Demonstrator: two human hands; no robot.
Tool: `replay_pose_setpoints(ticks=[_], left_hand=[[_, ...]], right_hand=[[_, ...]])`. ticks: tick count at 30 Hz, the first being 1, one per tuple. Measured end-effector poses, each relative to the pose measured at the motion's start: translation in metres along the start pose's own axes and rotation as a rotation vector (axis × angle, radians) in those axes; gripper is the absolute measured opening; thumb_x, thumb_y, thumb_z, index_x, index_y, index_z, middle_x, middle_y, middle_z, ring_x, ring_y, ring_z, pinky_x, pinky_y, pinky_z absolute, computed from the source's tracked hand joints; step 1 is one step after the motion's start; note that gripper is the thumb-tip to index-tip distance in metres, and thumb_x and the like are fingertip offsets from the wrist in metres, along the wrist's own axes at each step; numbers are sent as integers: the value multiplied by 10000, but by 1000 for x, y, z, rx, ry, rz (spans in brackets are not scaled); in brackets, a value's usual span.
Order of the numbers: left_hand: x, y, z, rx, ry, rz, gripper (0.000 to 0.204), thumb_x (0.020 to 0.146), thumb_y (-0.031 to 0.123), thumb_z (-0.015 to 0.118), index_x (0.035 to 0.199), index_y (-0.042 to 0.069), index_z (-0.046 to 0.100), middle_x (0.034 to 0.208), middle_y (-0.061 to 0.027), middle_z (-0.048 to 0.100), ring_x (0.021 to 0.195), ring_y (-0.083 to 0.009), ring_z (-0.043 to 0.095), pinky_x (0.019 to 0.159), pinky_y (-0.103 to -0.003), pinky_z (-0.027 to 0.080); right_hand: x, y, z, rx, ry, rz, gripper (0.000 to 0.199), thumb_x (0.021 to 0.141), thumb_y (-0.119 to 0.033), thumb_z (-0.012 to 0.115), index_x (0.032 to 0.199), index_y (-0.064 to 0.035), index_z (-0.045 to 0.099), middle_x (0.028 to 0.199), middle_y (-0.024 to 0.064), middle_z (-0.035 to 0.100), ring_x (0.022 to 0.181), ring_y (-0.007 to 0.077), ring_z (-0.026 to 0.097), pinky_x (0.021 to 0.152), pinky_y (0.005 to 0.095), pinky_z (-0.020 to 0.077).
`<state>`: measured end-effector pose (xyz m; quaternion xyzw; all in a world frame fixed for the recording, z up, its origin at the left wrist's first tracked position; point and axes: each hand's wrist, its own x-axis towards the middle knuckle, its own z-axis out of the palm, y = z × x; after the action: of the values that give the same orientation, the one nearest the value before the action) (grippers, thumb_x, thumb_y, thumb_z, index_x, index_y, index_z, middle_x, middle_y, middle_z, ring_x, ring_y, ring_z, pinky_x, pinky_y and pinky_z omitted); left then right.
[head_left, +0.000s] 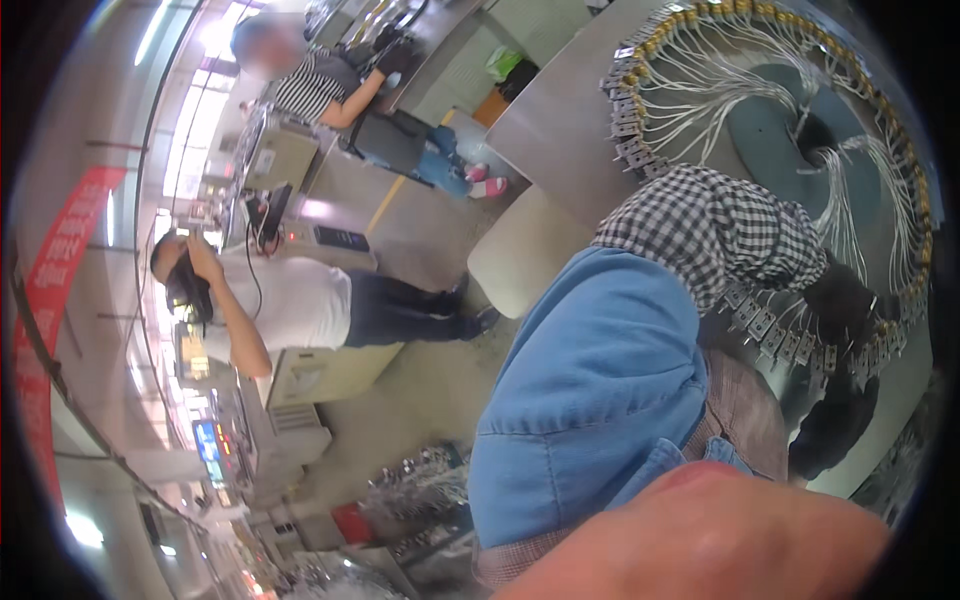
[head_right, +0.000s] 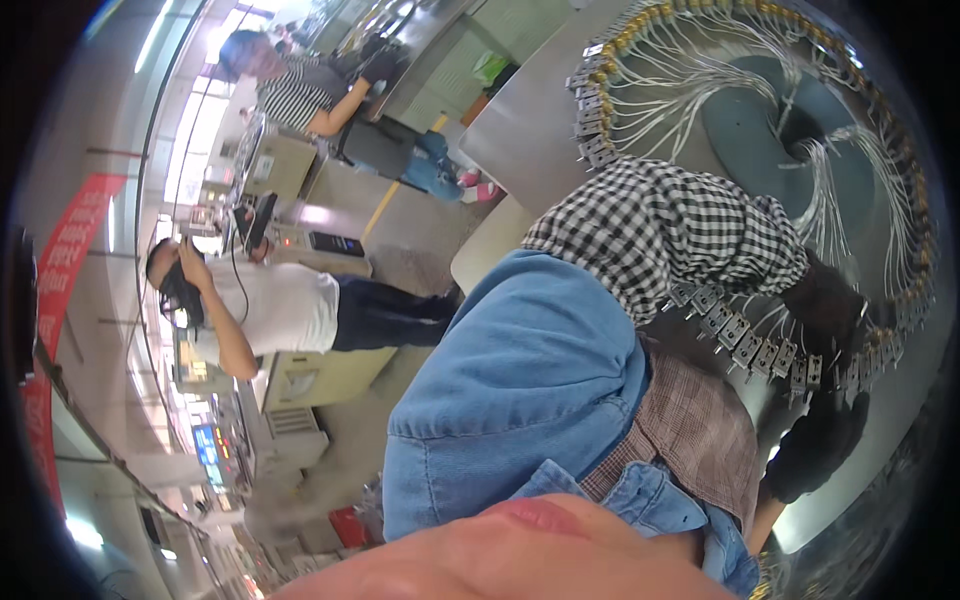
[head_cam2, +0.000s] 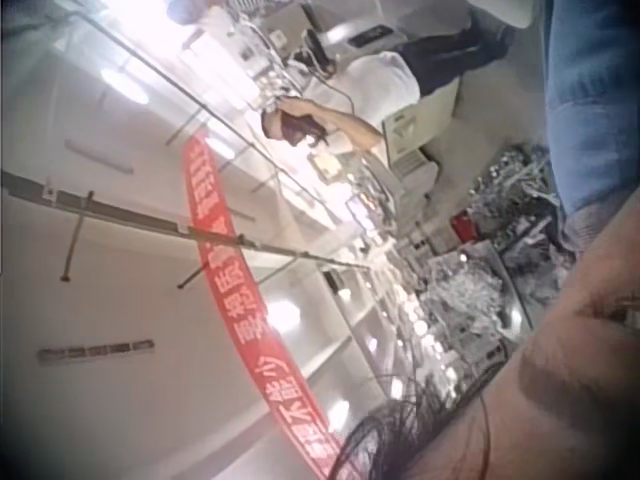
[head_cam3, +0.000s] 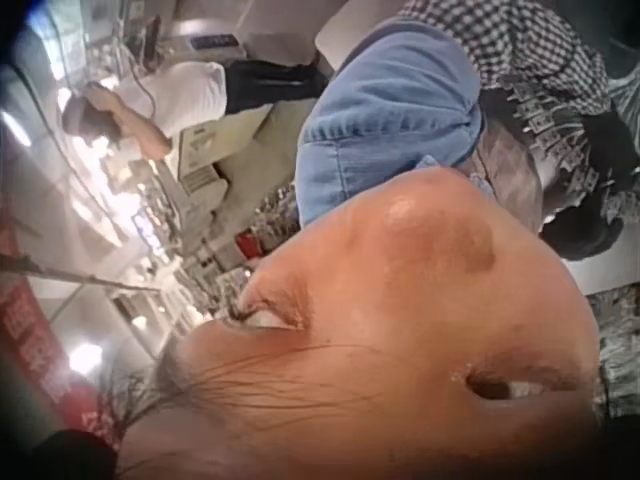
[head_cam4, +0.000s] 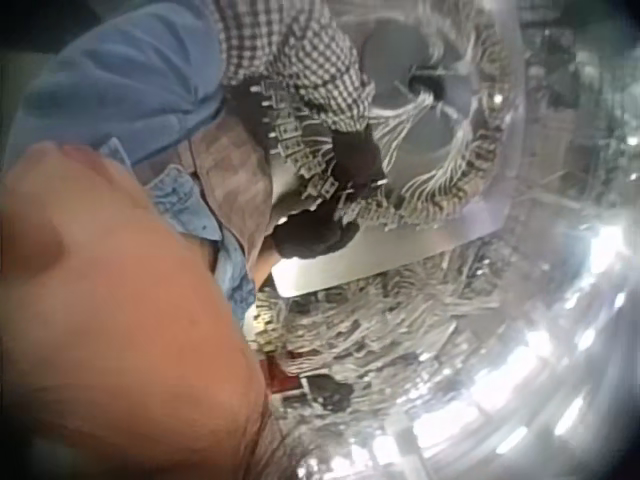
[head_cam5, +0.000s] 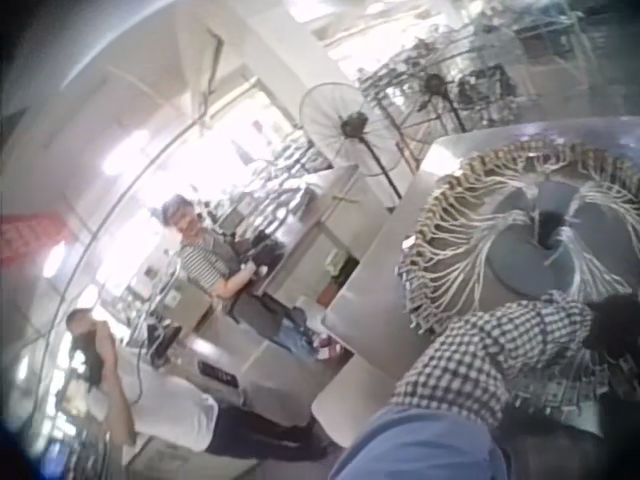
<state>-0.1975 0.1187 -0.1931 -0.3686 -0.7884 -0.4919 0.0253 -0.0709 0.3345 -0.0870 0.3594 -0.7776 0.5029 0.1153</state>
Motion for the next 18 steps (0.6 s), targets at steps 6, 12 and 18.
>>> replay_pose_setpoints(ticks=[6, 12, 18], left_hand=[[13, 75, -32, 18, -203, 525, 248, 821, 279, 566, 868, 39, 525, 813, -171, 551, 803, -333, 541, 738, -438, 442], [9, 68, -42, 0, -186, 292, 243, 836, 271, 574, 928, 48, 547, 878, -156, 573, 834, -317, 554, 745, -423, 457], [29, 71, -55, 21, -140, 107, 220, 848, 231, 572, 976, 52, 569, 927, -134, 596, 863, -284, 570, 765, -396, 468]], right_hand=[[1, -15, 12, 350, 118, 276, 380, 885, -101, 509, 1217, 66, 434, 1277, 206, 438, 1119, 331, 515, 898, 352, 474], [12, -15, 12, 317, 73, 249, 383, 883, -107, 515, 1215, 67, 435, 1278, 206, 436, 1114, 330, 518, 898, 352, 475], [14, -12, 11, 292, 53, 244, 387, 881, -112, 521, 1213, 69, 437, 1279, 206, 435, 1109, 329, 521, 897, 351, 476]])
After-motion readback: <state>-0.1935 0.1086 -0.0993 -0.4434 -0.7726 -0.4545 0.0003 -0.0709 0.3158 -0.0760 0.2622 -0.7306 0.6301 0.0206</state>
